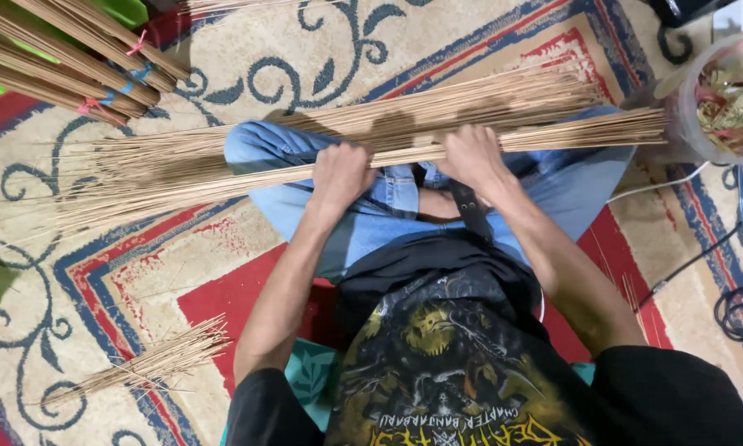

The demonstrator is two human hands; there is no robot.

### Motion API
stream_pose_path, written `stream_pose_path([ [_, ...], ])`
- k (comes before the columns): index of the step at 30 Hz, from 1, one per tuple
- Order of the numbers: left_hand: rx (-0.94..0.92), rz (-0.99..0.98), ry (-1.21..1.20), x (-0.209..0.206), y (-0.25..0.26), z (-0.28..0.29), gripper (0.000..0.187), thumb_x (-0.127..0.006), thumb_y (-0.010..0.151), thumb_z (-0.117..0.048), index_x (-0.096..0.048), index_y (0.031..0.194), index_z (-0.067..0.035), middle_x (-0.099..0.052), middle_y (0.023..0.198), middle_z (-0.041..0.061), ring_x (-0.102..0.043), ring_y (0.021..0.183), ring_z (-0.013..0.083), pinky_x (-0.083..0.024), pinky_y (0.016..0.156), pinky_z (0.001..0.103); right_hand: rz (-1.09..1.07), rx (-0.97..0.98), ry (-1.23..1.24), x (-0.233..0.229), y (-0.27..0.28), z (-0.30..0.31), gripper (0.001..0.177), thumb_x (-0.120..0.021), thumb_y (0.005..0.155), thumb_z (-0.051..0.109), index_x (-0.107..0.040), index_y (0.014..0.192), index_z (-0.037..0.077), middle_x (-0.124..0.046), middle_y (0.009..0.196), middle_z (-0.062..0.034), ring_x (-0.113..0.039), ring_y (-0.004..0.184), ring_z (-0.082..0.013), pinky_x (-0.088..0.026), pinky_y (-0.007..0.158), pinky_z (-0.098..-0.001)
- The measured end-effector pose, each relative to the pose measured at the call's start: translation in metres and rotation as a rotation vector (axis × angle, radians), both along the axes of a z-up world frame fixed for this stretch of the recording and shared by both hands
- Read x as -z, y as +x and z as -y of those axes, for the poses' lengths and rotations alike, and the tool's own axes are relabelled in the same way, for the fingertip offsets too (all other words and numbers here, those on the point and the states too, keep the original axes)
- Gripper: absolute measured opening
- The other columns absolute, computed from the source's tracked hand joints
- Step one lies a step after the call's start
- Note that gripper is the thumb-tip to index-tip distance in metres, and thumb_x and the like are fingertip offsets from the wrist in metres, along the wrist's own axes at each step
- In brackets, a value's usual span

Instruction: Bundle and trim wooden sticks for broom production

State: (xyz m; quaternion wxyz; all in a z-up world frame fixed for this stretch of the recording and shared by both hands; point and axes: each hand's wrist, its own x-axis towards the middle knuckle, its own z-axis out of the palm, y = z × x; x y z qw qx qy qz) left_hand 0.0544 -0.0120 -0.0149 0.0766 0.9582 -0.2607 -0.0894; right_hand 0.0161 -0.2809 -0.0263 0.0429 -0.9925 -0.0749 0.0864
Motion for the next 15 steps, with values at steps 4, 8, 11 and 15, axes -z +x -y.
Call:
stream_pose_path([
  [4,-0.082,-0.021,0.037,0.012,0.034,-0.025,0.024,-0.070,0.080,-0.031,-0.079,0.082,-0.010,-0.075,0.075,0.016,-0.076,0.080,0.0403,-0.061,0.072,0.051,-0.058,-0.006,-0.091,-0.024,0.029,0.035,0.037,-0.075,0.076,0.035,-0.082,0.091,0.001,-0.076,0.082,-0.0226,-0.076,0.085,-0.0443,-0.059,0.074,-0.0530],
  [8,-0.108,0.020,0.011,0.011,0.069,0.003,0.018,-0.073,0.077,-0.025,-0.078,0.081,-0.009,-0.074,0.073,0.017,-0.076,0.076,0.0410,-0.061,0.068,0.050,-0.047,0.040,-0.147,0.001,0.074,0.060,0.037,-0.073,0.077,0.035,-0.081,0.092,0.003,-0.075,0.084,-0.0212,-0.074,0.088,-0.0451,-0.058,0.078,-0.0529],
  [11,-0.104,-0.057,-0.054,0.031,0.097,0.039,0.019,-0.072,0.077,-0.023,-0.078,0.084,-0.007,-0.075,0.077,0.017,-0.076,0.079,0.0421,-0.061,0.069,0.052,-0.059,0.051,-0.160,0.013,0.103,0.062,0.034,-0.070,0.077,0.034,-0.082,0.091,0.006,-0.076,0.082,-0.0197,-0.075,0.084,-0.0442,-0.058,0.074,-0.0528],
  [15,-0.030,-0.059,-0.121,0.034,0.152,0.058,0.019,-0.080,0.076,-0.023,-0.079,0.085,-0.006,-0.075,0.078,0.019,-0.076,0.080,0.0447,-0.061,0.069,0.054,-0.097,0.066,-0.052,0.010,0.144,0.090,0.036,-0.071,0.080,0.034,-0.082,0.109,0.016,-0.078,0.088,-0.0226,-0.074,0.086,-0.0498,-0.058,0.078,-0.0586],
])
